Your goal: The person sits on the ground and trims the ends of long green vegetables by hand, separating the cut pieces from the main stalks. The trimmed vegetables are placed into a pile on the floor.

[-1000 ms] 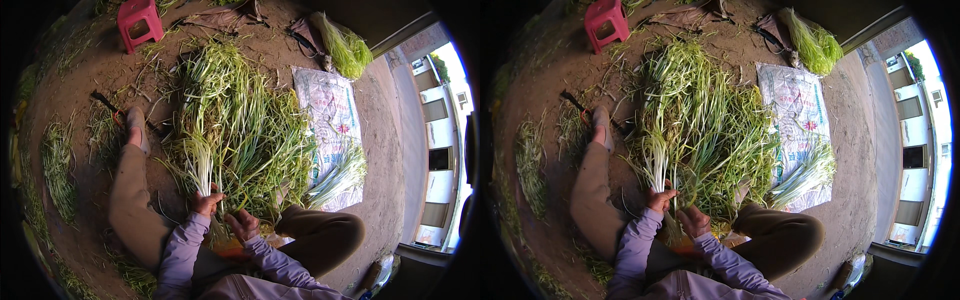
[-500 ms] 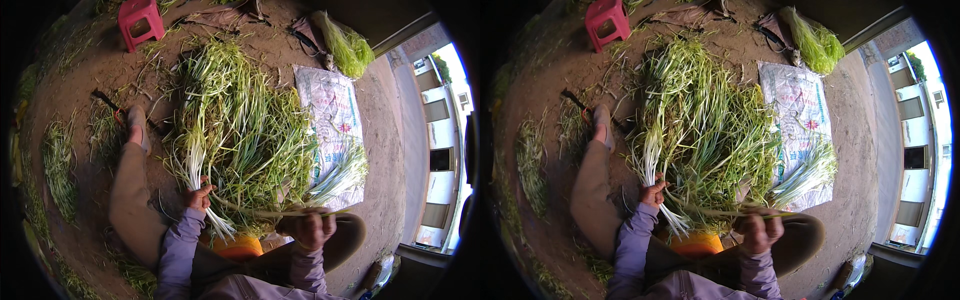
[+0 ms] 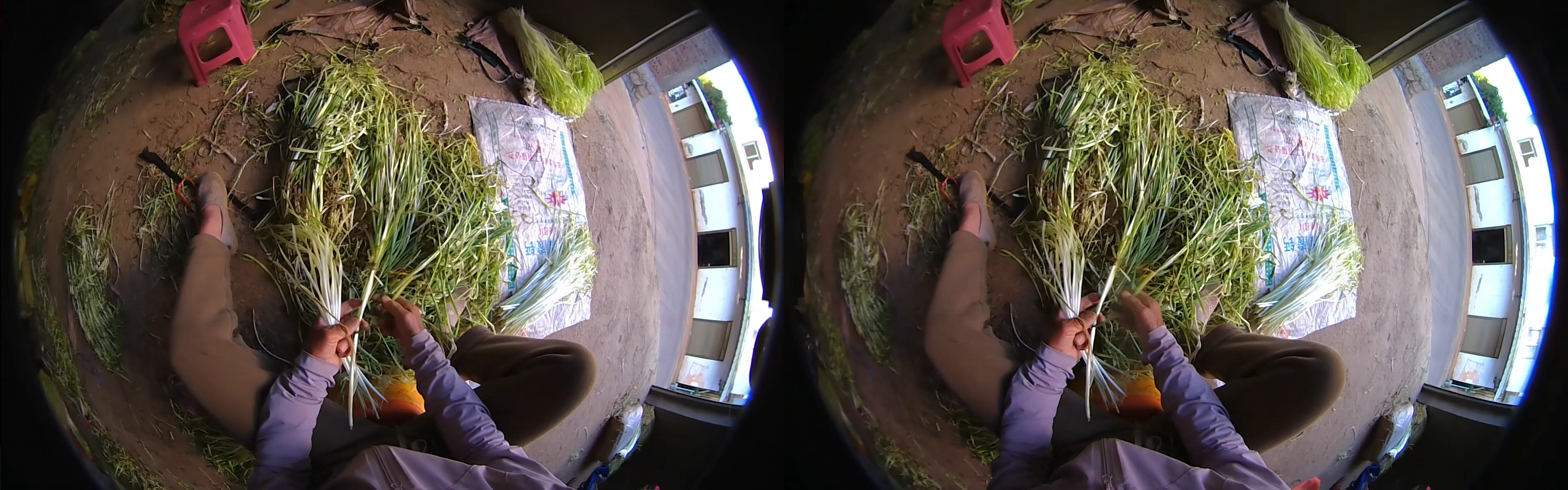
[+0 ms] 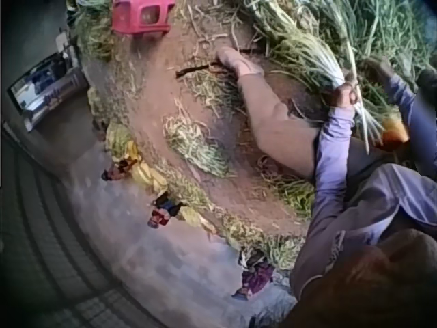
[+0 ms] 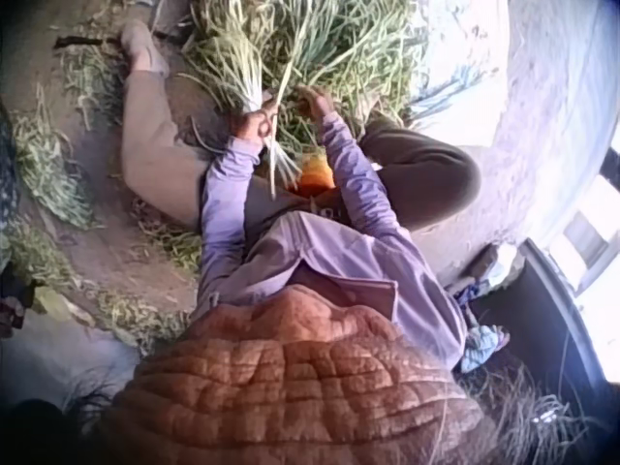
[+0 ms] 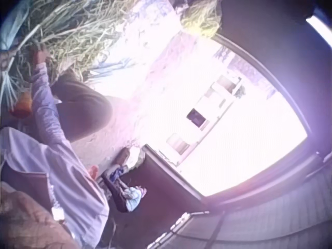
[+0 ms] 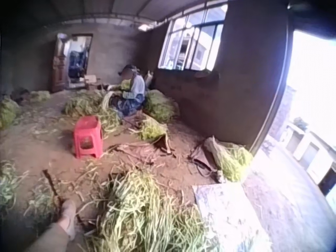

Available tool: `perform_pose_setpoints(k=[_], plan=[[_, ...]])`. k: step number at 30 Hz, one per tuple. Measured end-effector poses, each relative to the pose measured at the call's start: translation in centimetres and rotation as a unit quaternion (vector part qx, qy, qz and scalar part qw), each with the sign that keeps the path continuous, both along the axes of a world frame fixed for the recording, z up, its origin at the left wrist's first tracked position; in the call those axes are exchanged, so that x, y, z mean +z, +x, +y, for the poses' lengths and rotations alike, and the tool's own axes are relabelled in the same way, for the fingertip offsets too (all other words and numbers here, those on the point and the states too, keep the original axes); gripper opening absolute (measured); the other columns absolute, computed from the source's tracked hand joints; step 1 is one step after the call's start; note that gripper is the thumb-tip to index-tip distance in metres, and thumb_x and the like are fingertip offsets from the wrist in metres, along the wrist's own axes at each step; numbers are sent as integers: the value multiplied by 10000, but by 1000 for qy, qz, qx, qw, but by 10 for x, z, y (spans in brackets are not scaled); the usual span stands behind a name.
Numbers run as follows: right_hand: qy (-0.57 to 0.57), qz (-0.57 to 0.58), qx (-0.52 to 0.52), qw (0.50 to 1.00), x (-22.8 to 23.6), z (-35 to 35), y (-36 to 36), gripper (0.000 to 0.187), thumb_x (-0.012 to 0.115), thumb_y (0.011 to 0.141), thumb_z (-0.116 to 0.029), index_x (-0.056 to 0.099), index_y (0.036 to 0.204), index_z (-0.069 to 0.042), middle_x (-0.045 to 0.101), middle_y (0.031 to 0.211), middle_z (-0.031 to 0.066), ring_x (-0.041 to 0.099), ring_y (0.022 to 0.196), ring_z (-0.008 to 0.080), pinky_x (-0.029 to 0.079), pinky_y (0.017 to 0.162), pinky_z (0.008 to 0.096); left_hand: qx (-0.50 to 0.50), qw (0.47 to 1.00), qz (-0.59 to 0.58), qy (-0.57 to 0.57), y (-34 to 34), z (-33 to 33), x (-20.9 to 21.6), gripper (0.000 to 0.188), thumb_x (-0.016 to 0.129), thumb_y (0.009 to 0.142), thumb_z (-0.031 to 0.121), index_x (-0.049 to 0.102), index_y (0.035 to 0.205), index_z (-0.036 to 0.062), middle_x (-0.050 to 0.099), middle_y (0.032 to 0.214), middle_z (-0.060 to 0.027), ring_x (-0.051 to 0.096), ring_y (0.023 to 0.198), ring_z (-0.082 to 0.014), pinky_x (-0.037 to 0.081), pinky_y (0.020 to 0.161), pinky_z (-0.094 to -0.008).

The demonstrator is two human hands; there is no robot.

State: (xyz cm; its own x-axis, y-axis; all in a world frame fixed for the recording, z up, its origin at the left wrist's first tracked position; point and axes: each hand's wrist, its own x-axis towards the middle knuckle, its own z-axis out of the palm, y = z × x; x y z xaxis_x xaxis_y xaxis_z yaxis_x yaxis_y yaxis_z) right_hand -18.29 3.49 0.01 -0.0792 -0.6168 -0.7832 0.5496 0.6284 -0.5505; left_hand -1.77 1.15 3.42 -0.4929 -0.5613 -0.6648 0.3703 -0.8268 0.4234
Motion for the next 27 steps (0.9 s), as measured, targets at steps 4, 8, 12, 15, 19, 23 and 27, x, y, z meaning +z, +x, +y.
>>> perform_pose_setpoints(k=[4,8,12,15,19,23,27], plan=[[-59,-80,-47,994,-13,-7,8,190,495,860,-232,550,890,-52,503,602,-6,444,458,90,331,418,214,-11,1000,4,-11,0,6,-11,364,589,754,95,492,1099,29,592,706,-48,334,355,-12,249,322,-148],[-66,-28,-33,997,-1,-16,6,113,590,820,-174,558,844,-69,476,589,-30,441,448,86,350,413,220,-31,996,-70,-50,-5,3,-6,264,601,776,121,520,1011,33,568,623,-22,328,336,-19,260,314,-159],[-73,43,10,996,14,-20,11,123,605,809,-167,570,858,-60,521,626,-28,446,474,70,348,437,205,-40,977,-144,-154,-8,5,-13,192,643,772,188,560,853,35,523,588,18,403,368,-35,304,319,-179],[-115,117,59,985,5,-20,13,139,618,802,-172,575,859,-53,554,662,-20,468,498,64,372,456,206,-60,952,-225,-199,-13,1,-11,221,652,768,207,562,865,31,521,592,17,435,405,-53,328,322,-193],[-93,93,69,989,10,-22,14,219,626,792,-171,576,918,0,584,740,34,512,592,92,423,522,230,-32,950,-251,-183,-13,2,-9,225,668,755,211,556,870,53,502,606,20,377,371,-46,297,325,-182],[-66,36,43,996,4,-14,9,212,623,793,-180,576,897,-1,558,662,24,475,517,79,381,462,218,0,952,-248,-180,-12,5,-17,223,656,758,210,562,867,39,489,595,19,387,368,-52,311,327,-192],[-30,62,14,997,10,-10,13,184,602,796,-170,577,876,-5,544,614,21,453,467,77,354,417,221,15,948,-262,-180,-11,4,-16,230,642,761,206,557,885,31,483,600,21,376,360,-51,308,325,-192]])
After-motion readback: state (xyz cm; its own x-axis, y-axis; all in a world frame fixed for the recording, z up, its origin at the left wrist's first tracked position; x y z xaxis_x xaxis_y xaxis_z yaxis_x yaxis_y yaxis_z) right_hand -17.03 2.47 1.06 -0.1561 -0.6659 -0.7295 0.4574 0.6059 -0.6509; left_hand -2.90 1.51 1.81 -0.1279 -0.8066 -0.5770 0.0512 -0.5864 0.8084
